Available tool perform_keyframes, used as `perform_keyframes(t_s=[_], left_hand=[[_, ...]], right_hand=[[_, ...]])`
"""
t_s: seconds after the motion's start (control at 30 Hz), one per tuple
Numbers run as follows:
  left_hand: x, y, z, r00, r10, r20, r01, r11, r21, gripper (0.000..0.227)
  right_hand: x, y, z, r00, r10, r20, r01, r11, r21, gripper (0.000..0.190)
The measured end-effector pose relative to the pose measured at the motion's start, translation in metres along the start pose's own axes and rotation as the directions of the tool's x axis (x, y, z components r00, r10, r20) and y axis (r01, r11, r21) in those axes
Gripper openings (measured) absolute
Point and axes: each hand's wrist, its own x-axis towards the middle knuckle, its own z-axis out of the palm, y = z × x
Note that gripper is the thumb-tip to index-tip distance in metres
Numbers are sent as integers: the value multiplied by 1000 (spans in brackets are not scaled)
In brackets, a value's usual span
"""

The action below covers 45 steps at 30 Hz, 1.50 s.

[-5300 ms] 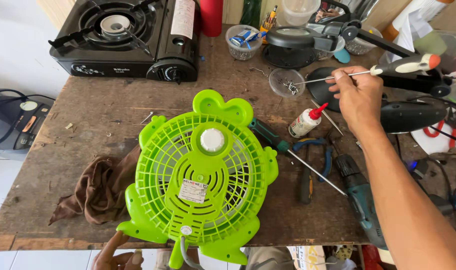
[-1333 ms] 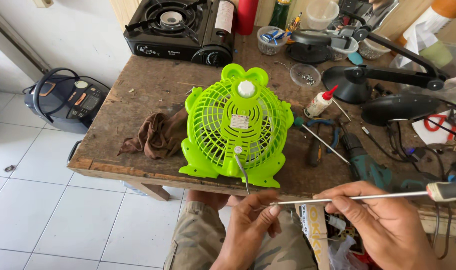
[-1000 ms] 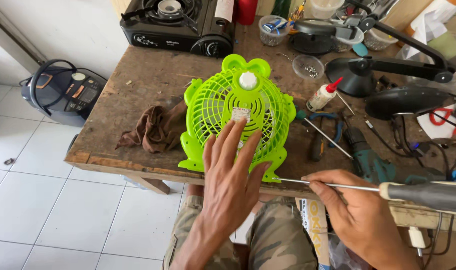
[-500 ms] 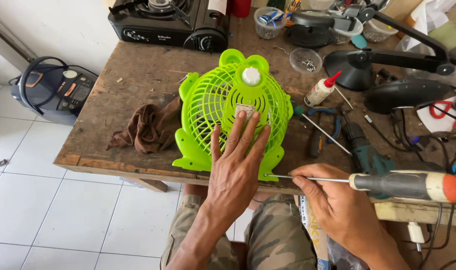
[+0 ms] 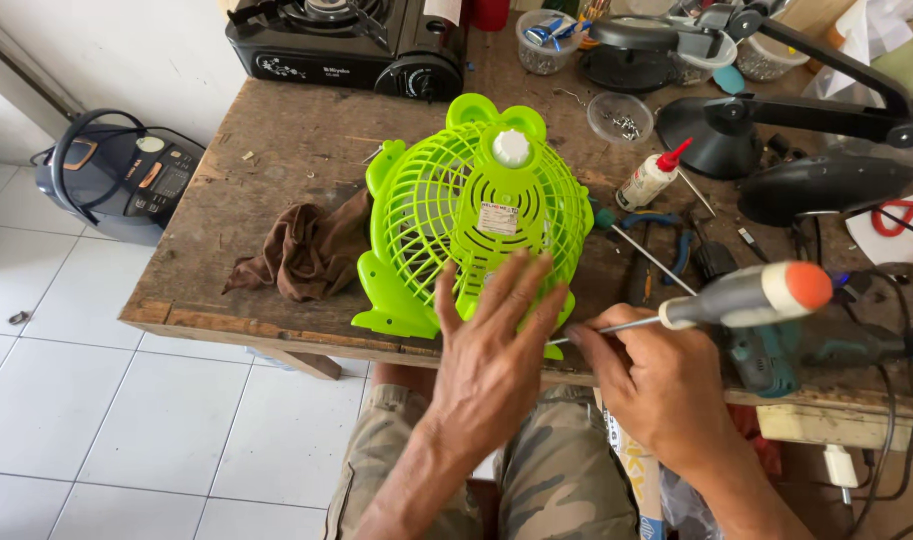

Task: The person is repairing a green plastic fan by unscrewing and removing screws from the fan's casing using a screwdriver. They systematically remove screws from various points on the fan's back casing.

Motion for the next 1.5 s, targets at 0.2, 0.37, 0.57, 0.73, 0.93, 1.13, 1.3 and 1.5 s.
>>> perform_keyframes(t_s=[0.2,0.37,0.57,0.73,0.93,1.13,1.3,1.5], left_hand=[[-18,28,24,985,-151,-82,141,984,-113,45],[-16,35,25,961,-242,-134,211,955,-209,51],[-41,16,61,975,-161,-152,145,983,-109,12],[-41,18,60,980,-167,-110,159,984,-79,19],[-42,19,61,984,-141,-112,136,989,-50,17],[-71,25,37,985,-119,-122,114,992,-48,36],[-94,17,57,911,-325,-254,295,944,-149,23],[-88,13,80,812,-500,-300,438,863,-252,59]], right_hand=[[-1,3,15,992,54,-116,-73,982,-172,45],[1,6,10,998,-6,-62,1,997,-77,57],[-6,7,9,998,-24,62,27,998,-49,51],[-7,-33,-36,963,262,-60,-239,936,259,56],[-7,-46,-53,900,56,-432,62,965,255,78],[-11,-29,-42,871,-10,-491,146,959,241,66],[-15,-26,-47,874,-3,-485,168,940,297,55],[-20,-5,-63,875,-70,-479,80,997,0,73]])
